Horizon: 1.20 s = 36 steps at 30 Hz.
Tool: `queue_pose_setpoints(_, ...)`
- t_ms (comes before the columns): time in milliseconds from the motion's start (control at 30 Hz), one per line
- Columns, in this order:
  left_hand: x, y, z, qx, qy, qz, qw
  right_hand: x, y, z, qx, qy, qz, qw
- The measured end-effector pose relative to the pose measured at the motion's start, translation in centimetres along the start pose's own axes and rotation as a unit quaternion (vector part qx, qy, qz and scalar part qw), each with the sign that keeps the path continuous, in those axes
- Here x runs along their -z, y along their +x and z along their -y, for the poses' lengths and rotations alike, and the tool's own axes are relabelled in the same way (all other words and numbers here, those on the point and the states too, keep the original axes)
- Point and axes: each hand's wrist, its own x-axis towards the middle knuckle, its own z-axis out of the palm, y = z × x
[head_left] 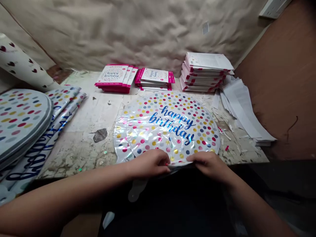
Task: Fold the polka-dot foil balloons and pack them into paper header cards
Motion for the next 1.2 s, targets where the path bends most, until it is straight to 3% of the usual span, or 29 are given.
queue_pose_setpoints(100, -0.1, -0.4, -0.1, -0.049, 0.023, 0.006, 0.999, 0.3, 0.3, -0.3, -0.042, 0.050, 0.001, 0.998)
queue_pose_setpoints(200, -0.7, -0.4, 0.4, -0.095, 0.043, -0.033, 0.994, 0.8, 0.6, -0.5, -0.089, 0.119, 0.013, 0.989)
queue_pose_setpoints(267, -1.2, -0.2, 0.7, -0.126, 0.071, -0.065, 0.987, 1.2, 0.7, -0.8, -0.104, 0.175, 0.039, 0.978)
queue_pose_setpoints(367, -1.9, -0.1, 0.7, -0.143, 0.097, -0.065, 0.983, 1.8, 0.7, -1.1, -0.113, 0.244, 0.078, 0.960)
queue_pose_setpoints(467, -2.0, 0.1, 0.6, -0.100, 0.086, -0.062, 0.989, 2.0, 0.6, -0.9, -0.129, 0.267, 0.076, 0.952)
queue_pose_setpoints(567, -1.1, 0.8, 0.9, 0.016, 0.013, -0.052, 0.998, 1.8, 0.8, 0.2, -0.127, 0.224, 0.076, 0.963)
queue_pose_setpoints(633, 0.1, 1.5, 1.3, 0.057, -0.057, 0.006, 0.997, 1.6, 1.2, 1.3, -0.111, 0.156, 0.089, 0.977)
queue_pose_setpoints(700, 1.4, 2.0, 1.5, 0.059, -0.112, 0.085, 0.988, 1.4, 1.9, 2.5, -0.086, 0.089, 0.113, 0.986)
queue_pose_setpoints(767, 2.2, 2.1, 1.2, 0.056, -0.119, 0.116, 0.985, 1.1, 2.5, 3.5, -0.066, 0.035, 0.136, 0.988)
queue_pose_setpoints(833, 2.1, 1.7, 0.7, 0.033, -0.075, 0.088, 0.993, 0.5, 2.8, 4.3, -0.047, -0.018, 0.147, 0.988)
queue_pose_setpoints(900, 1.0, 0.7, 0.3, -0.037, 0.008, 0.054, 0.998, -0.4, 2.5, 4.8, -0.010, -0.073, 0.159, 0.984)
queue_pose_setpoints(967, -0.7, -0.4, 0.3, -0.108, 0.110, 0.024, 0.988, -1.4, 1.9, 4.8, 0.037, -0.131, 0.164, 0.977)
queue_pose_setpoints(1033, -2.5, -1.3, 0.7, -0.135, 0.187, -0.012, 0.973, -2.2, 1.1, 4.6, 0.068, -0.161, 0.156, 0.972)
queue_pose_setpoints(1200, -3.9, -1.9, 1.5, -0.133, 0.201, -0.070, 0.968, -2.5, 0.9, 3.1, 0.038, -0.059, 0.109, 0.992)
